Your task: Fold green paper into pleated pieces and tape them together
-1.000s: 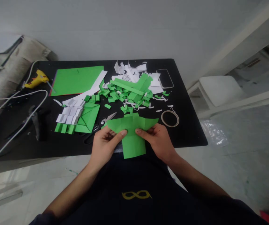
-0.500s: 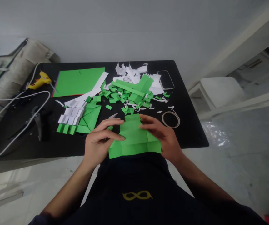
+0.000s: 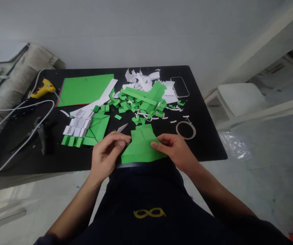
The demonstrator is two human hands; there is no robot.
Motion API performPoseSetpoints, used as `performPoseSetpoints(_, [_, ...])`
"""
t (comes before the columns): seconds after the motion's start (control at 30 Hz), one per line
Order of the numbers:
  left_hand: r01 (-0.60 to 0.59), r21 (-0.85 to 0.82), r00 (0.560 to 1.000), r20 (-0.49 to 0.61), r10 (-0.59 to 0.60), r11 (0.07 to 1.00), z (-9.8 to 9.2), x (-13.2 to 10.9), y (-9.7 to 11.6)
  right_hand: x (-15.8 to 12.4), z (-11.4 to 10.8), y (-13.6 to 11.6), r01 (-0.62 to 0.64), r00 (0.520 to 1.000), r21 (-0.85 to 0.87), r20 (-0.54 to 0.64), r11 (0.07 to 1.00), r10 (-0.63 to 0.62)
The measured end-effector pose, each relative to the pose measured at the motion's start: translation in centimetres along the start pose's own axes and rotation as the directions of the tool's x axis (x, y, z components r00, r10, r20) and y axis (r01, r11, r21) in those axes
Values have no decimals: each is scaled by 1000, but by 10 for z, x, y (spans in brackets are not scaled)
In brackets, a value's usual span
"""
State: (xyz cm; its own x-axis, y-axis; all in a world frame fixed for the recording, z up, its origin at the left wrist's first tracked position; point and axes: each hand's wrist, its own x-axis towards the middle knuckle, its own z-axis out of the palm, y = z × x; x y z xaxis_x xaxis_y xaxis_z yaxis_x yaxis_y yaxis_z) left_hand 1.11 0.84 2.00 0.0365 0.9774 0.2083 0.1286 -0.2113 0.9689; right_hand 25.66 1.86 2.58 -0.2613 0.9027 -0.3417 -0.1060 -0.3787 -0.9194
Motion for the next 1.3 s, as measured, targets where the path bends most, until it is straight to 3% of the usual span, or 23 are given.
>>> performPoseSetpoints(0.1, [178,-80,984,9,-178,981,1,-1,0,1,2,3,12,999,-38,-39,999,-13])
performPoseSetpoints(0.23, [289,30,949,123,-290,957,7,0,1,2,3,5,17,999,-73,-32,997,-19])
performPoseSetpoints(0.7, [294,88,955,26,-297,952,8,-1,-10,3,-4,6,55,998,-187,-28,981,-62])
performPoseSetpoints(1.0, [312,108,948,24,-316,944,8,0,-13,1,-21,6,-43,997,-252,44,967,56])
performPoseSetpoints(1.3, [300,94,954,-32,-298,949,1,5,-11,3,-42,1,-38,996,-170,69,985,50])
